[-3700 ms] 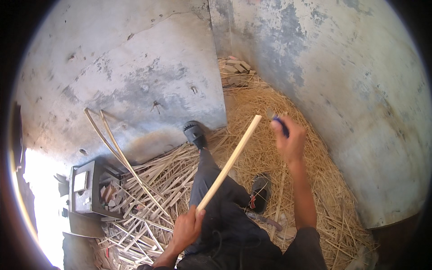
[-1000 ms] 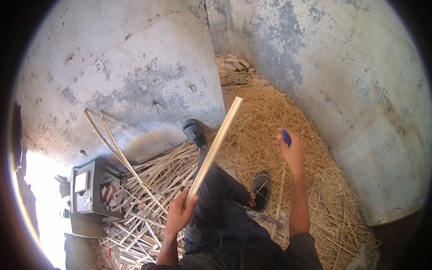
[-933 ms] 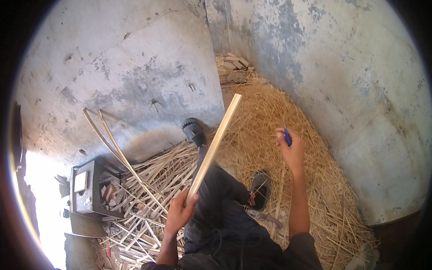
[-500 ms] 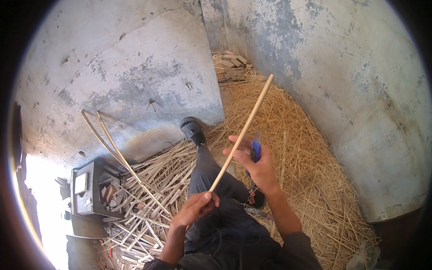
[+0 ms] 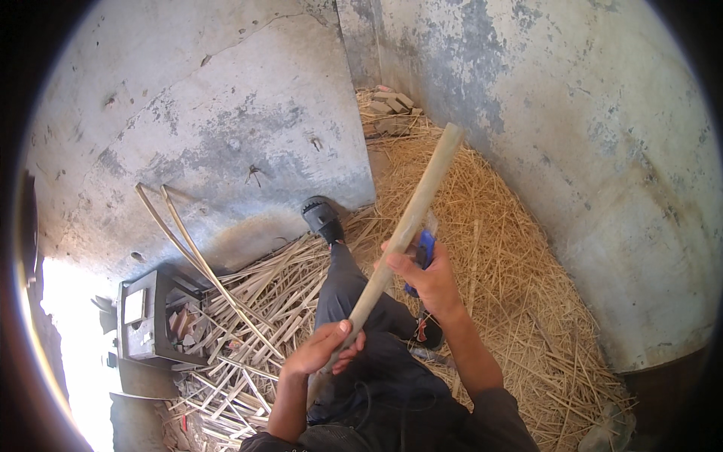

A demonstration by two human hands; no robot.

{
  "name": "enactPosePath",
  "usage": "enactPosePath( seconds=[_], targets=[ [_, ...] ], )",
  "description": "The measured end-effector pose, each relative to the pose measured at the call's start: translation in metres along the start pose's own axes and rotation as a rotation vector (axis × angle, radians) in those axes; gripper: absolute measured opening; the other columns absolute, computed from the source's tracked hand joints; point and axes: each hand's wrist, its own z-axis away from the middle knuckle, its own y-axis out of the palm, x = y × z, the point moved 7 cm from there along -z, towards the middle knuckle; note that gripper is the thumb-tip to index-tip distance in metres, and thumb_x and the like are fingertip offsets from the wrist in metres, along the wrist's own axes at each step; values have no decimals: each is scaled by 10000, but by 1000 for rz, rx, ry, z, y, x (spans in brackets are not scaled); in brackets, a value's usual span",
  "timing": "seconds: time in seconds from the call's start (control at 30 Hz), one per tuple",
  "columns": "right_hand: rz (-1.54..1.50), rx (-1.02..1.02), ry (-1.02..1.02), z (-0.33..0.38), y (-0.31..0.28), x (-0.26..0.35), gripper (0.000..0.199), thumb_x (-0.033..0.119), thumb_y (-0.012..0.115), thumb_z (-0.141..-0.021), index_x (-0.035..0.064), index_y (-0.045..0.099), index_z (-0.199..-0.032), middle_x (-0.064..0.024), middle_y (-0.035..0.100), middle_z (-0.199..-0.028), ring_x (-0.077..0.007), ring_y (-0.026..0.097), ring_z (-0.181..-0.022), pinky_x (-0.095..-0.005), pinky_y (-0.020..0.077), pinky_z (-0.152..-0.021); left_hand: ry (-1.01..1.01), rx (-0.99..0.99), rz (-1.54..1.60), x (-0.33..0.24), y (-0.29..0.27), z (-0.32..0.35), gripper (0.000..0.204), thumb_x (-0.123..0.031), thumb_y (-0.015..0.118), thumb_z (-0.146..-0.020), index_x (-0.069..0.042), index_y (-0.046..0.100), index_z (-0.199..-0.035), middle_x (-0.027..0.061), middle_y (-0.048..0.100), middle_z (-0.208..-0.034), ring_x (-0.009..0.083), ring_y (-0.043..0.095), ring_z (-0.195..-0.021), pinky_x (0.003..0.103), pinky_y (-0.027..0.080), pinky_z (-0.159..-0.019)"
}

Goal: The person sits on a straw-covered floor and uses a utility knife to shave thin strips from a long wooden stick. They hold the stick with their left hand and repeatedly scrape the blade along its length, creating wood shavings that fall to the ground.

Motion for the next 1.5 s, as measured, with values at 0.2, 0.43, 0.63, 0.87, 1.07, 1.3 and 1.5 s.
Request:
enactPosePath(
  seconds=[0.2, 0.43, 0.63, 0.87, 1.07, 1.3, 1.5],
  targets=[
    [-10, -291, -97, 7, -36, 24, 313, 150, 718, -1039, 37, 683, -1328, -28, 745, -1006, -21, 514, -683, -199, 397, -601, 526, -721, -852, -80, -52, 38, 286, -278, 642, -1107, -38, 768, -1199, 139, 679, -850, 264, 676, -733, 426, 503, -658],
    [503, -534, -462, 36, -86, 50, 335, 104, 729, -1000, 45, 690, -1327, -54, 739, -1183, -17, 476, -643, -199, 370, -555, 651, -836, -1534, -136, -76, 61, 396, -360, 825, -936, -107, 789, -1239, 94, 617, -853, 295, 635, -792, 449, 500, -749],
    [1083, 82, -363, 37, -20, 37, 363, 272, 896, -868, 84, 801, -1164, -113, 793, -1151, -259, 781, -849, -379, 601, -719, 730, -674, -1782, -158, -41, 51, 393, -389, 859, -855, -217, 820, -1206, 13, 593, -837, 208, 608, -844, 455, 449, -912],
    [909, 233, -104, 49, -14, -9, 369, 360, 933, -849, 77, 841, -1068, -64, 705, -723, -192, 635, -583, -325, 495, -572, 758, -689, -1949, -194, -12, 49, 491, -311, 884, -817, -249, 773, -1291, 16, 673, -1106, 204, 633, -1182, 522, 340, -1242],
    [595, -81, -195, 55, -8, -33, 314, 289, 934, -873, 28, 854, -1029, -16, 641, -639, -40, 419, -539, -260, 326, -498, 1133, -926, -1242, -208, -3, 65, 565, -150, 819, -936, -101, 634, -1468, 162, 550, -1536, 326, 518, -1468, 547, 391, -1247],
    [591, -238, -344, 42, -1, -5, 267, 225, 916, -883, 17, 848, -1035, -36, 694, -677, -63, 467, -535, -267, 355, -500, 992, -830, -863, -140, -25, 25, 668, -82, 830, -925, -41, 525, -1518, 180, 571, -1477, 367, 556, -1401, 496, 474, -1155],
    [860, -159, -621, 24, -30, 29, 244, 186, 934, -841, 24, 842, -998, -73, 742, -729, -152, 602, -546, -299, 448, -515, 1077, -1092, -1527, -166, -1, 68, 892, -180, 963, -775, -132, 517, -1546, 161, 479, -1603, 402, 420, -1522, 551, 333, -1227]
  ],
)
